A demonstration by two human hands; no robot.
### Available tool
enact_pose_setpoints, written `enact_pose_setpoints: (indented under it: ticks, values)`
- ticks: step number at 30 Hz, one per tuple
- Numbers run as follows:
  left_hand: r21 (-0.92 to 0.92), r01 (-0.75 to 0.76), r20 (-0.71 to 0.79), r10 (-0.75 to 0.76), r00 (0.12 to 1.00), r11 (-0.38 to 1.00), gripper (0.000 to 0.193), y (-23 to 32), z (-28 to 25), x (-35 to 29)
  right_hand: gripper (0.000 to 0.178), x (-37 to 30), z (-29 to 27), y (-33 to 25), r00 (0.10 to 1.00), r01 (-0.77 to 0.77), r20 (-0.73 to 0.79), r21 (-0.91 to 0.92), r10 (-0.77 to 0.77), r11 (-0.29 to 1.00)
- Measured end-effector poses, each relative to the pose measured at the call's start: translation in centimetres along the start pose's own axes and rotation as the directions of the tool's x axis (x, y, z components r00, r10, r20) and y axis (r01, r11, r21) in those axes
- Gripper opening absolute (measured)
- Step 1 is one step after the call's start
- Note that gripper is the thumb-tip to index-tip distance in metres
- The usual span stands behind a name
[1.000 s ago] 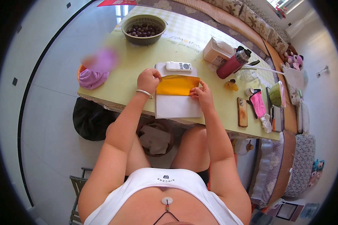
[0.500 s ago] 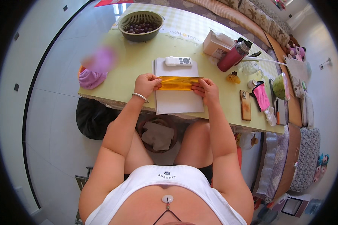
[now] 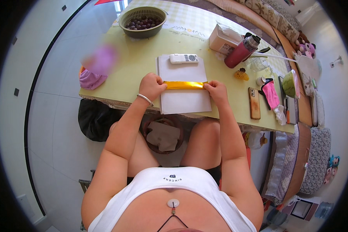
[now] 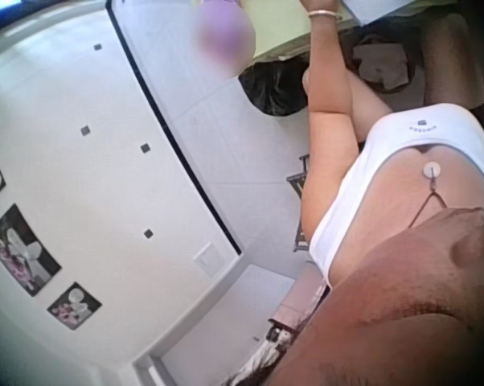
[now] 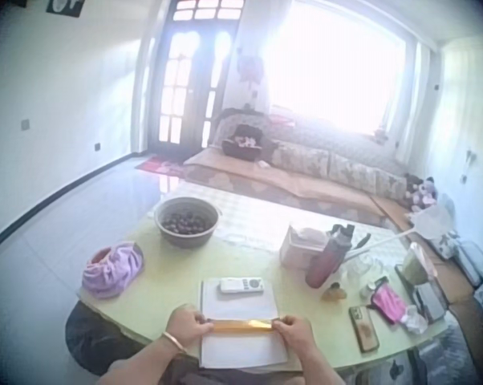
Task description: The person sits on the floor and removes a stack of white paper and a yellow sheet from a red plastic bag. They place the items on a low table, then fold the yellow sheet and the white paper by hand into smaller rectangles.
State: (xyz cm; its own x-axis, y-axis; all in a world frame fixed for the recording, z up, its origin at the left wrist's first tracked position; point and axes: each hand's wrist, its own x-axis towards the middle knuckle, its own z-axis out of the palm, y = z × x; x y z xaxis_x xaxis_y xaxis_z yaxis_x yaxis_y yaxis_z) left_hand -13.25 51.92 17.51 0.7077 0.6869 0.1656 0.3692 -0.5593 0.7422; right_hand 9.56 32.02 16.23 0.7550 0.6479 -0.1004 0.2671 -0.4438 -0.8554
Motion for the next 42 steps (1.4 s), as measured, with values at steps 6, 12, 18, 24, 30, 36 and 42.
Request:
enact_pose_setpoints:
  ticks: [6,12,18,24,30,36,42]
  values:
    - [0.075,-0.049,-0.022,0.051,0.998,0.996,0.016,0.4,0.3,-0.2,0.022,-0.1,0.0,-0.4,1.0,0.008,-0.012,-0.055,-0.008,0.998]
    - [0.15,-0.147,0.001,0.149,0.989,0.978,0.014,1.3,0.2,-0.5,0.024,-0.7,0.5,-1.2,0.994,0.059,-0.077,-0.168,-0.073,0.984]
    - [0.426,-0.628,0.259,0.577,0.774,0.651,0.038,1.8,0.4,-0.2,0.032,-2.2,1.4,-3.6,0.985,0.002,-0.149,-0.488,-0.085,0.873]
    - [0.436,-0.606,0.354,0.492,0.795,0.666,0.038,2.0,0.5,-0.1,0.041,-3.4,4.3,-3.5,0.695,0.564,0.206,-0.75,-0.689,0.345]
    - [0.426,-0.539,0.325,0.433,0.841,0.726,0.04,0.9,0.8,-0.5,0.076,-5.9,5.5,-3.4,0.735,0.663,0.411,-0.602,-0.54,0.445]
    - [0.386,-0.479,0.326,0.369,0.87,0.788,0.038,-0.2,-0.9,-1.8,0.074,-5.5,2.4,-1.3,0.831,0.534,0.306,-0.671,-0.464,0.514]
    - [0.398,-0.435,0.273,0.349,0.897,0.808,0.034,-0.5,-2.2,-3.7,0.063,-4.8,1.3,-0.1,0.83,0.539,0.258,-0.597,-0.494,0.594]
